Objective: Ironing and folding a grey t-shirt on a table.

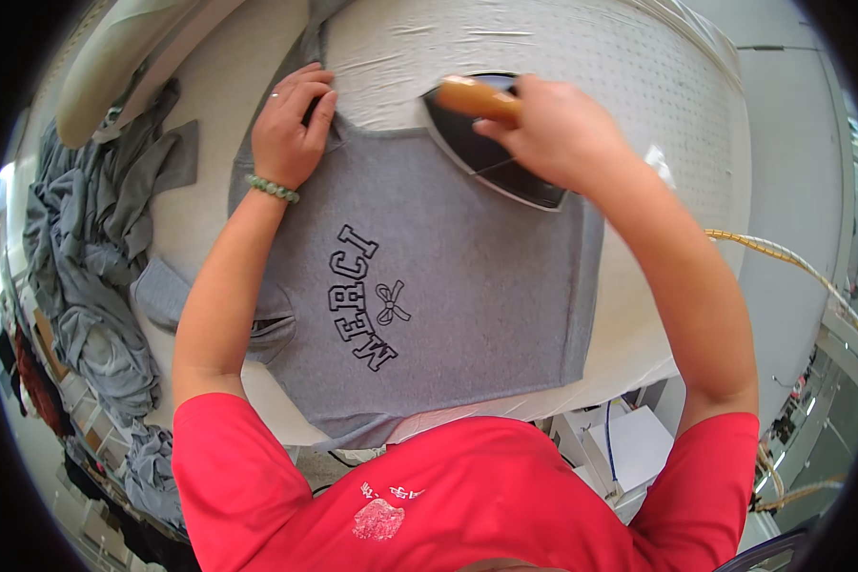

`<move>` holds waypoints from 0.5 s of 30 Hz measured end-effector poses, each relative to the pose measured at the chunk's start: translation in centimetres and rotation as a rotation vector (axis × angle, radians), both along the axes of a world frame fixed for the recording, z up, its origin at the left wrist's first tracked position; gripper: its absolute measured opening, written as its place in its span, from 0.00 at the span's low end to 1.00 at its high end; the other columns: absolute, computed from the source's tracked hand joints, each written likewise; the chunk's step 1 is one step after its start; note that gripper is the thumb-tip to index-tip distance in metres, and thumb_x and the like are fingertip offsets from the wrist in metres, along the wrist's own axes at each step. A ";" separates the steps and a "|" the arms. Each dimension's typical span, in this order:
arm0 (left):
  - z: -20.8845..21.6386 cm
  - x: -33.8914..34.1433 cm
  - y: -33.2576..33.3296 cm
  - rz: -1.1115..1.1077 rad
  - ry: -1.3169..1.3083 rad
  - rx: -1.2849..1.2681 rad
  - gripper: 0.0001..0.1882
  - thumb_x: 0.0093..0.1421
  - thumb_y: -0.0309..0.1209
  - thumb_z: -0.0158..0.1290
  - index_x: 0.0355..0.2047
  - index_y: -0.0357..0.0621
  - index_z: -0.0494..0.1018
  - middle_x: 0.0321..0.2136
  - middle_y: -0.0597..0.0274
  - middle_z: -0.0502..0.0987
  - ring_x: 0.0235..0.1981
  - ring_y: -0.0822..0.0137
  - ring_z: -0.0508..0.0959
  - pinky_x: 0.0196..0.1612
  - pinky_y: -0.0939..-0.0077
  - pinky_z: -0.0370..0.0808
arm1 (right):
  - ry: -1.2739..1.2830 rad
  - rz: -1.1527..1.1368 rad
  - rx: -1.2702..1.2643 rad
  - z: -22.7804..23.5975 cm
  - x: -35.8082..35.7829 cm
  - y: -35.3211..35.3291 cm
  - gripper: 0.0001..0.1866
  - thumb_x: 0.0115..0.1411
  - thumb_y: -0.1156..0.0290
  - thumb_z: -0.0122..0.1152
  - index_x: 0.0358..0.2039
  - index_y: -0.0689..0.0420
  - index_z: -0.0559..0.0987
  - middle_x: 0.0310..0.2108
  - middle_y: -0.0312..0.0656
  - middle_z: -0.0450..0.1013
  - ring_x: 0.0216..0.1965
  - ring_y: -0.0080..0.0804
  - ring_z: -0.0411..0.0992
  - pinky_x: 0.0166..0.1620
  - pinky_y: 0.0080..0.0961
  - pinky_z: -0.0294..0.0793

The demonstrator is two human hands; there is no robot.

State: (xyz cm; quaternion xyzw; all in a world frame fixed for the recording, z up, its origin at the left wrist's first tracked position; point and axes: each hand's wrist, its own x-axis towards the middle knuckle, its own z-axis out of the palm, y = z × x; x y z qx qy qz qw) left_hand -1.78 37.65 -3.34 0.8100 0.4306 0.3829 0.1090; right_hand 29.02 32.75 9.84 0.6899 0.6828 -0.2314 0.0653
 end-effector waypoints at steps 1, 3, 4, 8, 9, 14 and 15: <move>-0.1 0.0 -0.1 0.000 -0.002 -0.004 0.05 0.67 0.30 0.60 0.37 0.42 0.80 0.45 0.60 0.85 0.56 0.56 0.83 0.56 0.63 0.78 | 0.016 -0.109 -0.003 0.4 2.5 -0.7 0.24 0.66 0.49 0.67 0.40 0.62 0.86 0.35 0.52 0.83 0.39 0.51 0.82 0.44 0.43 0.80; -0.4 0.1 -0.2 0.013 0.027 0.008 0.05 0.67 0.31 0.60 0.37 0.42 0.80 0.45 0.59 0.85 0.56 0.55 0.82 0.56 0.63 0.78 | 0.067 -0.306 -0.029 0.5 7.1 -1.9 0.23 0.65 0.50 0.68 0.40 0.62 0.86 0.34 0.52 0.83 0.38 0.50 0.82 0.43 0.42 0.79; -0.4 0.2 -0.2 0.028 0.046 -0.014 0.06 0.67 0.31 0.60 0.37 0.42 0.80 0.45 0.59 0.85 0.56 0.55 0.82 0.57 0.63 0.78 | 0.103 -0.401 -0.052 0.5 9.4 -2.3 0.23 0.65 0.50 0.68 0.39 0.62 0.86 0.33 0.52 0.83 0.37 0.51 0.81 0.42 0.42 0.79; 0.4 0.8 -0.1 -0.017 0.160 0.010 0.07 0.68 0.32 0.60 0.42 0.42 0.79 0.50 0.57 0.83 0.59 0.53 0.80 0.60 0.62 0.76 | 0.109 -0.359 -0.002 -0.8 15.2 -3.8 0.25 0.64 0.50 0.68 0.38 0.64 0.86 0.29 0.54 0.81 0.36 0.52 0.81 0.42 0.41 0.78; 0.8 1.3 -0.3 -0.027 0.176 0.036 0.09 0.68 0.32 0.60 0.45 0.42 0.79 0.52 0.56 0.82 0.61 0.53 0.79 0.61 0.61 0.75 | 0.143 -0.319 0.037 -1.2 16.0 -4.0 0.25 0.63 0.50 0.68 0.38 0.64 0.86 0.29 0.54 0.81 0.35 0.52 0.81 0.42 0.41 0.78; 2.5 7.6 -6.5 -0.101 0.255 0.008 0.22 0.69 0.31 0.57 0.63 0.44 0.73 0.66 0.51 0.73 0.72 0.47 0.66 0.73 0.51 0.62 | 0.083 -0.220 0.067 -2.1 16.9 -4.6 0.22 0.63 0.54 0.67 0.36 0.66 0.86 0.33 0.59 0.82 0.38 0.57 0.82 0.44 0.45 0.79; 2.3 9.8 -9.6 -0.188 0.270 -0.046 0.24 0.68 0.31 0.57 0.64 0.44 0.72 0.66 0.50 0.72 0.72 0.47 0.66 0.74 0.49 0.60 | 0.079 -0.226 0.053 -2.0 16.9 -4.6 0.23 0.63 0.55 0.67 0.36 0.67 0.86 0.34 0.63 0.81 0.40 0.59 0.82 0.44 0.47 0.80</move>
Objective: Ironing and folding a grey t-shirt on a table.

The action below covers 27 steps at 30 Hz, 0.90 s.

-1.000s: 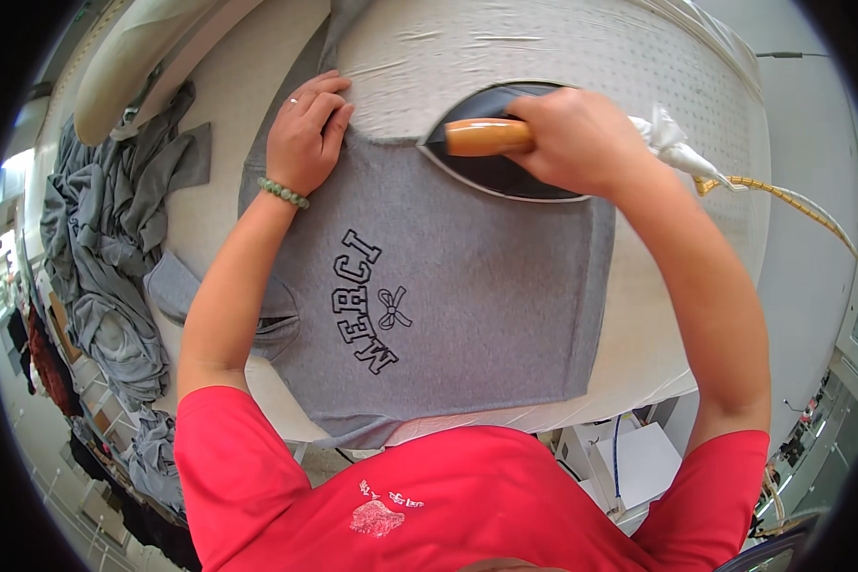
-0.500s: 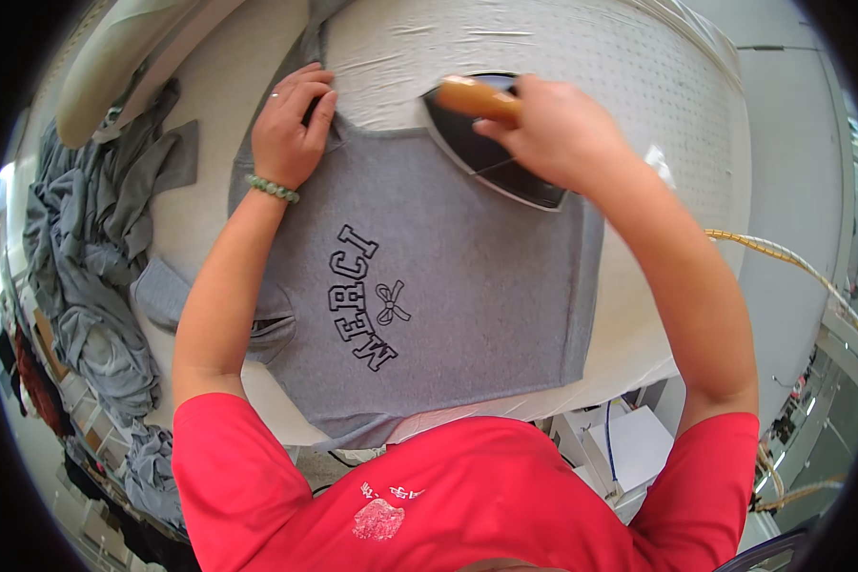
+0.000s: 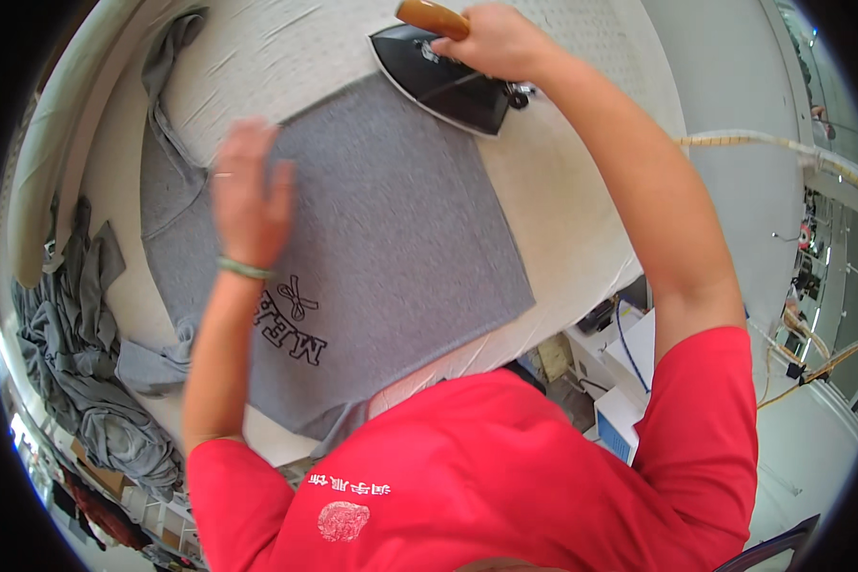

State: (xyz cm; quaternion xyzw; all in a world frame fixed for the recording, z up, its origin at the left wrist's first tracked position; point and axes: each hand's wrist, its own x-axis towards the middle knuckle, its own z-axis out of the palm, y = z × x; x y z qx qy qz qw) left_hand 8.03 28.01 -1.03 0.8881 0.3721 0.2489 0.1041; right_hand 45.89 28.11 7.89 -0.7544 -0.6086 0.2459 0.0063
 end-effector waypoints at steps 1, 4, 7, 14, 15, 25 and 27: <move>-0.3 2.6 -3.2 -0.074 -0.034 -0.100 0.28 0.66 0.32 0.59 0.66 0.45 0.70 0.69 0.49 0.69 0.74 0.46 0.63 0.76 0.45 0.56 | -0.006 -0.001 -0.009 0.1 0.0 -0.1 0.23 0.62 0.56 0.66 0.36 0.69 0.86 0.36 0.67 0.81 0.41 0.61 0.82 0.45 0.49 0.80; -0.5 9.8 -12.1 -0.068 -0.032 -0.265 0.37 0.65 0.38 0.60 0.71 0.39 0.64 0.75 0.45 0.59 0.78 0.44 0.54 0.78 0.43 0.48 | -0.001 0.093 0.026 0.5 0.1 0.6 0.27 0.61 0.50 0.69 0.37 0.68 0.86 0.35 0.66 0.81 0.40 0.61 0.82 0.45 0.47 0.80; 0.1 15.7 -18.2 -0.080 -0.004 -0.346 0.45 0.62 0.44 0.63 0.73 0.33 0.60 0.77 0.42 0.54 0.79 0.43 0.51 0.79 0.44 0.46 | 0.017 0.196 0.003 0.3 0.2 1.6 0.24 0.59 0.52 0.69 0.37 0.65 0.87 0.36 0.63 0.82 0.40 0.60 0.82 0.45 0.47 0.80; -0.2 21.9 -22.0 0.030 0.118 -0.312 0.49 0.61 0.49 0.63 0.72 0.26 0.58 0.76 0.37 0.54 0.78 0.41 0.51 0.79 0.44 0.46 | 0.010 0.515 -0.028 0.8 0.1 2.7 0.23 0.60 0.52 0.69 0.38 0.62 0.88 0.33 0.59 0.83 0.37 0.53 0.83 0.42 0.45 0.80; -0.4 22.4 -22.3 0.042 0.122 -0.304 0.49 0.61 0.49 0.62 0.72 0.26 0.59 0.76 0.37 0.54 0.78 0.41 0.51 0.79 0.44 0.46 | 0.006 0.541 -0.039 1.0 0.0 2.5 0.22 0.60 0.52 0.69 0.38 0.62 0.88 0.33 0.58 0.83 0.37 0.54 0.82 0.42 0.45 0.80; -0.4 15.6 -26.5 0.217 -0.061 -0.241 0.34 0.67 0.35 0.55 0.72 0.42 0.63 0.73 0.45 0.62 0.76 0.43 0.57 0.78 0.44 0.47 | -0.005 0.786 -0.219 2.5 -0.3 -5.1 0.19 0.62 0.55 0.67 0.39 0.60 0.88 0.36 0.58 0.83 0.40 0.58 0.82 0.44 0.47 0.81; -1.9 10.3 -24.5 0.470 0.036 -0.177 0.32 0.68 0.32 0.52 0.72 0.44 0.63 0.74 0.45 0.61 0.77 0.43 0.57 0.78 0.43 0.47 | -0.018 0.851 -0.217 2.4 -0.2 -6.9 0.18 0.62 0.55 0.67 0.39 0.59 0.88 0.36 0.58 0.83 0.40 0.58 0.82 0.44 0.48 0.81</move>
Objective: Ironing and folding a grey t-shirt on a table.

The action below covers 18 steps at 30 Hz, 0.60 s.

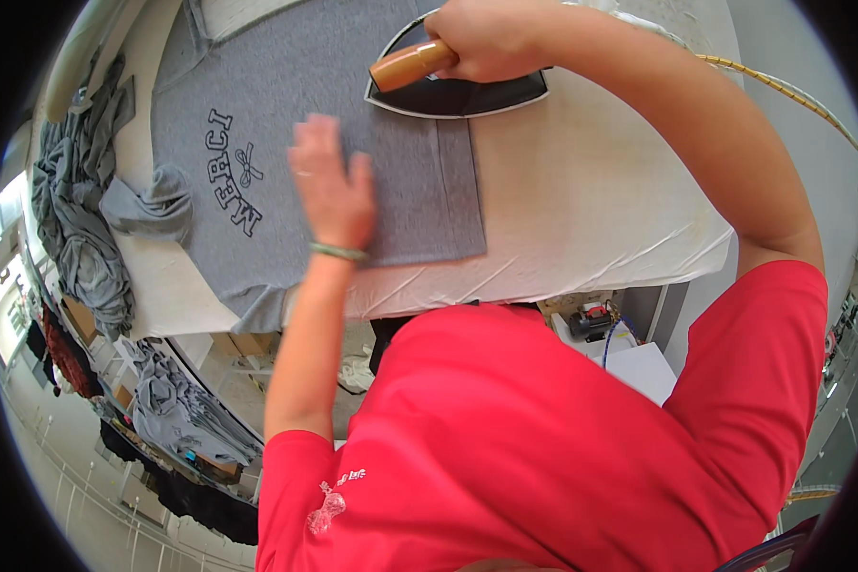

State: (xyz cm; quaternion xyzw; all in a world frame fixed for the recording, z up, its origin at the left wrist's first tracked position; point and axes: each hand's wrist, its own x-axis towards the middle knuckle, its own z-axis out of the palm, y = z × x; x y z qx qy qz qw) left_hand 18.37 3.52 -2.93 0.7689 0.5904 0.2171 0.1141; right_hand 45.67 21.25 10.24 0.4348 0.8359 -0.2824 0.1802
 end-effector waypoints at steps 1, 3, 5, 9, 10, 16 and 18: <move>-0.6 -2.7 1.1 0.085 0.126 0.018 0.32 0.68 0.31 0.51 0.73 0.45 0.63 0.74 0.45 0.61 0.77 0.43 0.56 0.78 0.43 0.47 | 0.008 -0.003 -0.028 -0.1 0.1 -0.6 0.21 0.62 0.53 0.67 0.38 0.62 0.87 0.36 0.59 0.83 0.39 0.57 0.82 0.44 0.47 0.81; -0.9 -7.6 2.5 0.133 0.321 0.050 0.32 0.68 0.31 0.47 0.73 0.46 0.63 0.75 0.47 0.59 0.77 0.44 0.57 0.78 0.43 0.49 | 0.088 0.039 -0.026 -0.2 0.5 -2.4 0.17 0.63 0.57 0.66 0.38 0.61 0.84 0.34 0.56 0.82 0.40 0.58 0.81 0.44 0.48 0.79; -0.7 -10.6 3.7 0.285 0.364 0.020 0.31 0.68 0.31 0.45 0.72 0.46 0.64 0.75 0.47 0.61 0.76 0.44 0.58 0.77 0.43 0.51 | 0.108 0.064 -0.030 -0.4 0.9 -4.2 0.12 0.62 0.63 0.64 0.37 0.60 0.80 0.35 0.55 0.82 0.41 0.59 0.80 0.45 0.51 0.79; -0.4 -7.2 4.5 0.211 0.096 0.113 0.28 0.66 0.28 0.49 0.67 0.44 0.70 0.71 0.49 0.66 0.74 0.43 0.62 0.76 0.43 0.55 | 0.085 0.122 -0.040 0.0 1.5 -7.4 0.19 0.62 0.60 0.66 0.48 0.59 0.77 0.32 0.57 0.81 0.39 0.59 0.81 0.44 0.51 0.80; -0.6 -4.9 4.4 0.136 -0.020 0.095 0.27 0.65 0.28 0.50 0.66 0.43 0.71 0.71 0.50 0.67 0.74 0.44 0.62 0.76 0.43 0.55 | 0.081 0.066 -0.023 0.2 1.8 -7.7 0.20 0.62 0.60 0.66 0.47 0.60 0.78 0.33 0.56 0.82 0.39 0.59 0.81 0.44 0.51 0.80; -0.7 -0.6 5.6 0.087 0.106 0.129 0.28 0.63 0.29 0.52 0.65 0.50 0.73 0.68 0.55 0.71 0.74 0.52 0.65 0.76 0.44 0.57 | 0.143 -0.399 -0.004 0.3 2.6 -4.0 0.23 0.64 0.58 0.70 0.54 0.58 0.81 0.35 0.56 0.82 0.41 0.53 0.83 0.46 0.45 0.81; -0.3 -5.0 6.6 0.145 0.212 0.140 0.28 0.63 0.29 0.51 0.66 0.52 0.73 0.69 0.58 0.71 0.73 0.52 0.66 0.76 0.45 0.57 | 0.306 -0.458 0.097 -0.3 1.9 -0.9 0.18 0.64 0.60 0.71 0.48 0.60 0.83 0.33 0.53 0.82 0.38 0.48 0.83 0.44 0.42 0.81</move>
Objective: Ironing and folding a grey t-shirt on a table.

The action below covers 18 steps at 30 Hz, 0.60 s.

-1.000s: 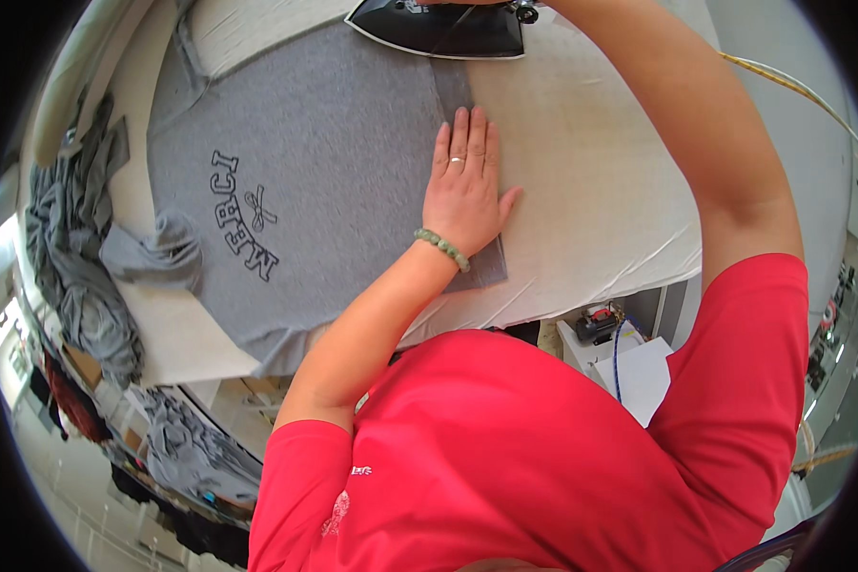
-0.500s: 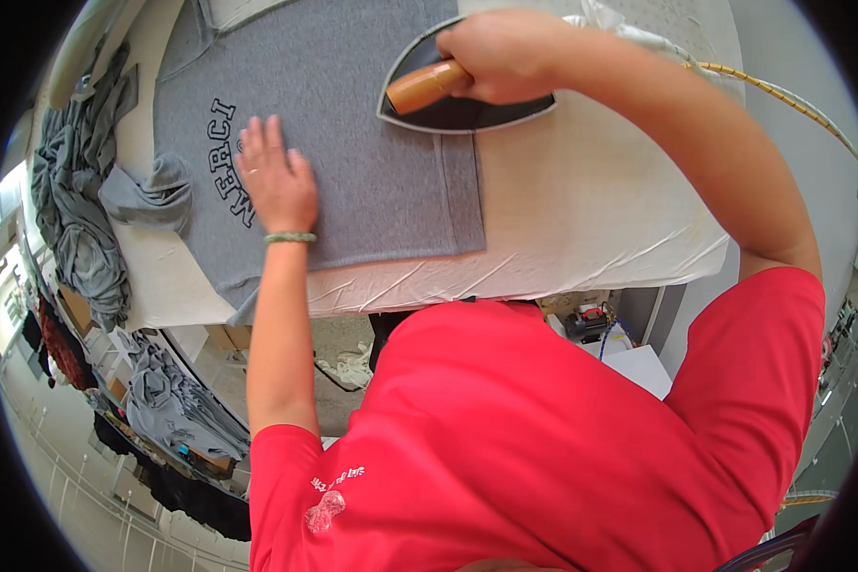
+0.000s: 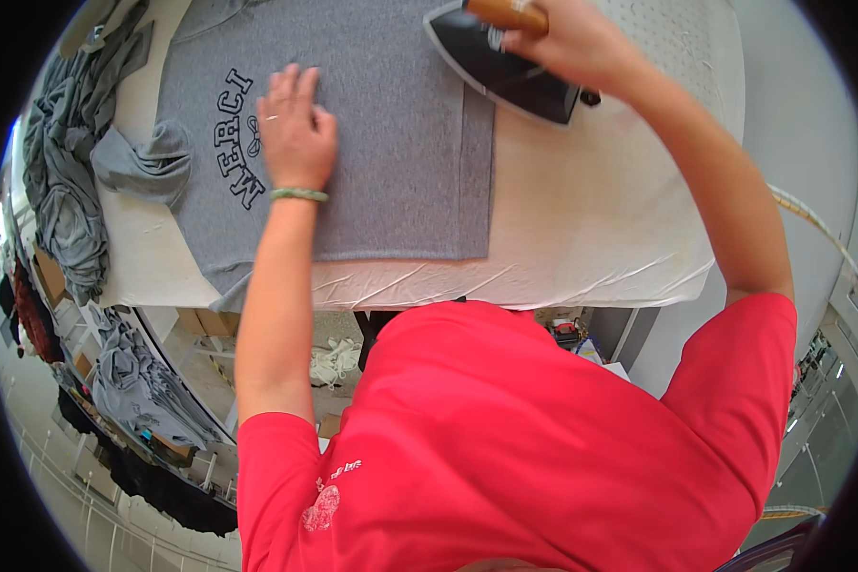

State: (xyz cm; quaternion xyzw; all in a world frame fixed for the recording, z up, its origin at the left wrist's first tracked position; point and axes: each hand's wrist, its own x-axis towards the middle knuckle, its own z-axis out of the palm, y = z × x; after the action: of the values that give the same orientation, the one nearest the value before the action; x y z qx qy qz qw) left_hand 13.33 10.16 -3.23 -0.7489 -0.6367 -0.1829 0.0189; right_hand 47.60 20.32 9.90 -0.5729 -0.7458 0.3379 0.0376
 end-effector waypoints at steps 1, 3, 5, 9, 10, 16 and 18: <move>0.0 -2.1 0.3 0.011 0.034 0.011 0.29 0.63 0.28 0.50 0.66 0.53 0.73 0.69 0.60 0.71 0.73 0.53 0.66 0.75 0.45 0.58 | -0.052 -0.051 -0.029 0.0 0.0 0.9 0.21 0.64 0.55 0.69 0.43 0.63 0.84 0.33 0.57 0.82 0.38 0.52 0.83 0.43 0.44 0.80; -0.4 -5.5 0.5 0.071 0.079 0.005 0.30 0.64 0.27 0.49 0.67 0.54 0.73 0.70 0.64 0.71 0.73 0.55 0.67 0.75 0.46 0.60 | -0.183 -0.091 -0.058 0.3 -0.4 3.6 0.27 0.63 0.50 0.68 0.39 0.68 0.85 0.33 0.61 0.82 0.37 0.54 0.83 0.42 0.45 0.79; -1.0 -7.3 0.5 0.002 0.086 0.023 0.31 0.63 0.26 0.48 0.68 0.54 0.73 0.71 0.68 0.71 0.73 0.56 0.67 0.74 0.48 0.61 | -0.162 -0.049 -0.044 0.8 -1.0 5.2 0.27 0.64 0.52 0.68 0.41 0.70 0.84 0.32 0.60 0.82 0.36 0.53 0.82 0.41 0.43 0.79; -1.3 -7.7 0.4 -0.012 0.073 0.031 0.32 0.63 0.23 0.47 0.68 0.57 0.73 0.70 0.71 0.71 0.73 0.60 0.67 0.75 0.51 0.61 | -0.193 0.040 -0.211 0.7 -3.0 3.7 0.25 0.63 0.54 0.69 0.41 0.68 0.85 0.31 0.58 0.82 0.34 0.52 0.82 0.40 0.42 0.79; -1.2 -7.6 0.5 0.000 0.082 0.016 0.32 0.63 0.22 0.47 0.68 0.57 0.73 0.70 0.71 0.72 0.73 0.60 0.67 0.75 0.51 0.61 | -0.193 0.183 -0.353 0.3 -3.3 1.1 0.17 0.64 0.59 0.70 0.45 0.60 0.83 0.34 0.54 0.82 0.39 0.53 0.82 0.44 0.45 0.80; -1.6 -8.1 0.4 -0.009 0.058 0.003 0.33 0.63 0.20 0.45 0.68 0.57 0.73 0.70 0.72 0.71 0.74 0.60 0.66 0.76 0.51 0.59 | -0.171 0.623 -0.304 -0.1 -3.5 -13.9 0.18 0.57 0.72 0.66 0.46 0.62 0.73 0.26 0.51 0.81 0.28 0.52 0.83 0.30 0.48 0.81; -1.4 -8.2 0.6 -0.016 0.042 0.013 0.33 0.62 0.20 0.45 0.67 0.56 0.73 0.70 0.71 0.71 0.74 0.58 0.65 0.76 0.50 0.59 | -0.108 0.656 -0.342 0.3 -2.6 -17.9 0.18 0.55 0.73 0.66 0.44 0.63 0.72 0.21 0.48 0.79 0.23 0.50 0.81 0.25 0.46 0.78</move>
State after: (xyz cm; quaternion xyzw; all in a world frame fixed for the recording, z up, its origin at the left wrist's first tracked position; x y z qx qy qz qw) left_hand 5.10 10.80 -4.66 -0.7573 -0.6292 -0.1714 0.0355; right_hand 44.98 2.40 10.20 -0.3186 -0.8233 0.4211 -0.2081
